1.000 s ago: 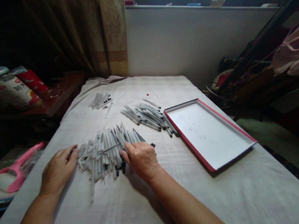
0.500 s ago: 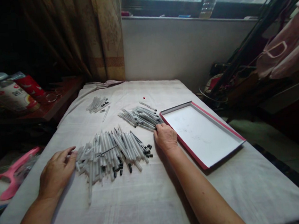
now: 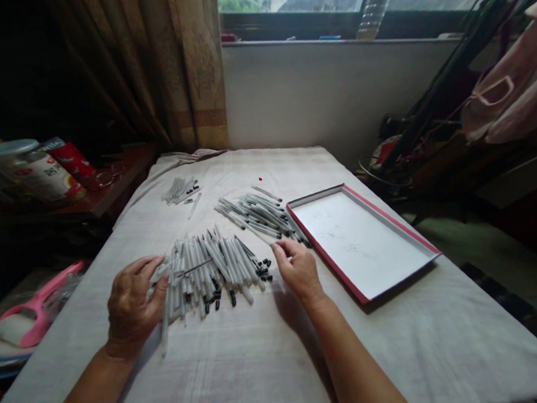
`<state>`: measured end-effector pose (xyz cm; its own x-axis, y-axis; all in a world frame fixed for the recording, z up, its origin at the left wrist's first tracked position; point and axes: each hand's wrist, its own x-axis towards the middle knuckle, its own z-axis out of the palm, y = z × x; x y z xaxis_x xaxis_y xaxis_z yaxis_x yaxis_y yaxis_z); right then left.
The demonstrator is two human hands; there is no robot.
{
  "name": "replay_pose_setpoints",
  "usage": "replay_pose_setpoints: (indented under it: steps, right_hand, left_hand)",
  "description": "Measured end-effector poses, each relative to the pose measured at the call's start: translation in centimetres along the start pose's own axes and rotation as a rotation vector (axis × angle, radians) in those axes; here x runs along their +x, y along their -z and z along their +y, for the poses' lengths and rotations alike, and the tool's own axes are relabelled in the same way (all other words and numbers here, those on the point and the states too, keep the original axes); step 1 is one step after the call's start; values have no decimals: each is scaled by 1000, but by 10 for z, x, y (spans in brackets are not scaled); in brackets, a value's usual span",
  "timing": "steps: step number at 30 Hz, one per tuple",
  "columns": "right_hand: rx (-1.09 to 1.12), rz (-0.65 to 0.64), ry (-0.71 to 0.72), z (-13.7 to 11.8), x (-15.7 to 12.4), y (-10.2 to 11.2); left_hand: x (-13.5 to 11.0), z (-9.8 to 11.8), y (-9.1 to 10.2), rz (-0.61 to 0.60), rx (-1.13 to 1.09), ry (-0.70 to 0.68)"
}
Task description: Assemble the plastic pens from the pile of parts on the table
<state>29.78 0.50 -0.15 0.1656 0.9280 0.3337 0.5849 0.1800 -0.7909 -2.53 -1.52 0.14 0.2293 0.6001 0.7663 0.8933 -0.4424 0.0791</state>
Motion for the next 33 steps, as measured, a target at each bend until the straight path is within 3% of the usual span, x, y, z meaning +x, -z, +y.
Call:
replay_pose_setpoints:
  steps: [4,8,14,22,27,33]
  right_hand:
    - [218,-287,42,-21,-24,-10]
    - [346,-384,-45,-26,-31,-20]
    - [426,-376,-100,-20,-30,-20]
    - [542,-298,-68,-14,-28,-13]
    - [584,-236,-171,-15,-26,-14]
    - [615,-183,-208,-15,-25,-12]
  left_hand:
    - [6,34,-1,-40,-5,-151]
    - [3,40,-6,-101,-69,-227]
    - [-5,46,-5,-155,-150,-163]
    - [-1,55,-4,-319,-494,145]
    - [5,56,-9,-386,-471,47]
    - [14,57,-13,-319,-397,-19]
